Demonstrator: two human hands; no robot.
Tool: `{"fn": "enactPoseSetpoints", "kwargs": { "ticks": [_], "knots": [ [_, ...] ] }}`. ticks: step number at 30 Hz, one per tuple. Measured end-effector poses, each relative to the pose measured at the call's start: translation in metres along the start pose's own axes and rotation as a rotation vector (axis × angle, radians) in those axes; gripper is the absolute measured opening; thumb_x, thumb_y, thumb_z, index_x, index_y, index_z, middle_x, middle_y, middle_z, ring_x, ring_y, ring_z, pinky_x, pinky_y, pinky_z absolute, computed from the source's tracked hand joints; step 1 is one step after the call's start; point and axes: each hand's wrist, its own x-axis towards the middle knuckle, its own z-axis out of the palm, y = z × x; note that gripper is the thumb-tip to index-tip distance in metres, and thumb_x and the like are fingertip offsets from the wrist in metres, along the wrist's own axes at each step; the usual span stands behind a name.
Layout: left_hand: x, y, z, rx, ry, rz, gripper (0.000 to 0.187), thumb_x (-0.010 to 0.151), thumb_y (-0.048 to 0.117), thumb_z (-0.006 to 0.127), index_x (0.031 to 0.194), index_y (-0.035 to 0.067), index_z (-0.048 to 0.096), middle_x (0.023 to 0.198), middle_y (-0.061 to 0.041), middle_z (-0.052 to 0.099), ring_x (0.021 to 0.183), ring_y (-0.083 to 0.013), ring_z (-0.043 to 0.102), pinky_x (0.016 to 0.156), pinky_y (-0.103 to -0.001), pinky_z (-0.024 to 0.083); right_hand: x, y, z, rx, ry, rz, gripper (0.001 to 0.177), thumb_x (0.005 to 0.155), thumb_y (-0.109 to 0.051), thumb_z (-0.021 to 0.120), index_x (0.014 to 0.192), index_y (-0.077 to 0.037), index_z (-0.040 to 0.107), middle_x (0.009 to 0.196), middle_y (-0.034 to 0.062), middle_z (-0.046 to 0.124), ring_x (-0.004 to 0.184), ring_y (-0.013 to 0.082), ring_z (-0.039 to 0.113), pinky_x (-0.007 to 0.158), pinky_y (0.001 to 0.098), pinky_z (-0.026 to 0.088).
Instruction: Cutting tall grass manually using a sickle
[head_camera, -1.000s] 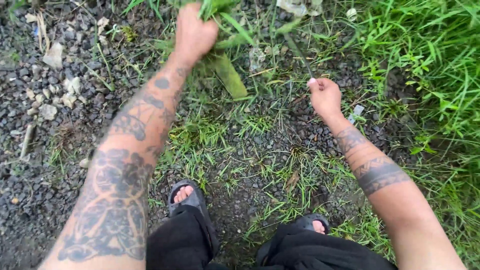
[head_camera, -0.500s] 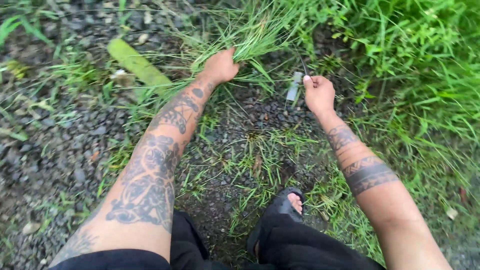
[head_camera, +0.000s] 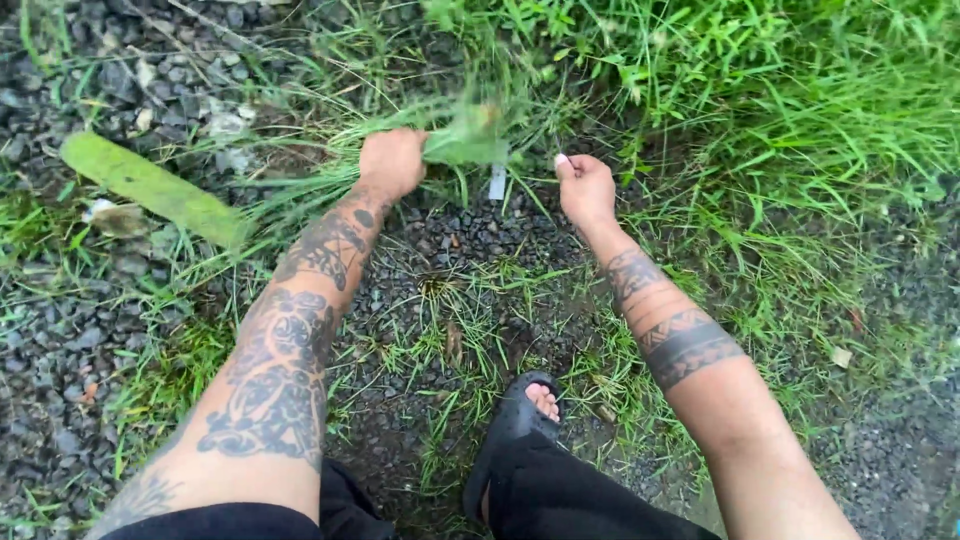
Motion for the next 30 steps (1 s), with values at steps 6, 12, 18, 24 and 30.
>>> {"fn": "enactPoseSetpoints", "kwargs": {
  "ticks": [6,12,18,24,30],
  "knots": [
    [0.01,-0.002,-0.004,-0.16,0.106,-0.234,0.031,0.081,0.025,0.059,0.098,0.008,0.077,0.088,-0.017,0.076,0.094,-0.0382,0.075,0.084,-0.053,0.059,-0.002,-0.01,-0.023,0.074,0.091,0.003,0.026,0.096,-0.036,0.068,0.105,-0.014,0.078,0.081,-0.0009,0.077,0.091,0.0231,0.074,0.085,0.0412,0.056],
    [-0.004,-0.036,-0.009,-0.229,0.107,-0.298,0.032,0.085,0.03,0.06,0.098,0.004,0.075,0.088,-0.021,0.075,0.095,-0.0436,0.073,0.08,-0.059,0.058,0.001,0.015,-0.023,0.053,0.104,0.046,0.024,0.096,-0.038,0.07,0.102,-0.018,0.079,0.082,-0.0008,0.076,0.09,0.0251,0.075,0.08,0.0418,0.057],
    [-0.059,-0.028,-0.106,-0.366,0.23,-0.28,0.027,0.094,0.021,0.061,0.09,-0.005,0.067,0.081,-0.016,0.07,0.072,-0.03,0.069,0.062,-0.047,0.063,0.0,-0.014,-0.027,0.109,0.078,0.104,0.03,0.101,-0.038,0.066,0.08,-0.017,0.07,0.082,-0.0032,0.071,0.079,0.0159,0.062,0.082,0.0348,0.052],
    [-0.126,-0.067,-0.161,-0.647,0.396,-0.441,0.044,0.093,0.033,0.066,0.11,-0.007,0.071,0.103,-0.03,0.071,0.111,-0.0485,0.065,0.095,-0.063,0.048,0.012,-0.079,-0.064,-0.429,-0.034,-0.327,0.031,0.103,-0.036,0.062,0.117,-0.013,0.077,0.106,0.0198,0.076,0.108,0.0454,0.068,0.091,0.0612,0.053],
    [-0.207,-0.042,-0.249,-0.565,0.362,-0.391,0.03,0.089,0.036,0.066,0.098,0.009,0.078,0.089,-0.019,0.074,0.1,-0.0443,0.07,0.089,-0.059,0.053,-0.074,-0.275,-0.204,-1.012,-0.156,-0.854,0.034,0.105,-0.036,0.059,0.119,-0.01,0.076,0.103,0.0197,0.08,0.102,0.04,0.076,0.088,0.0536,0.058]
  ]
}}
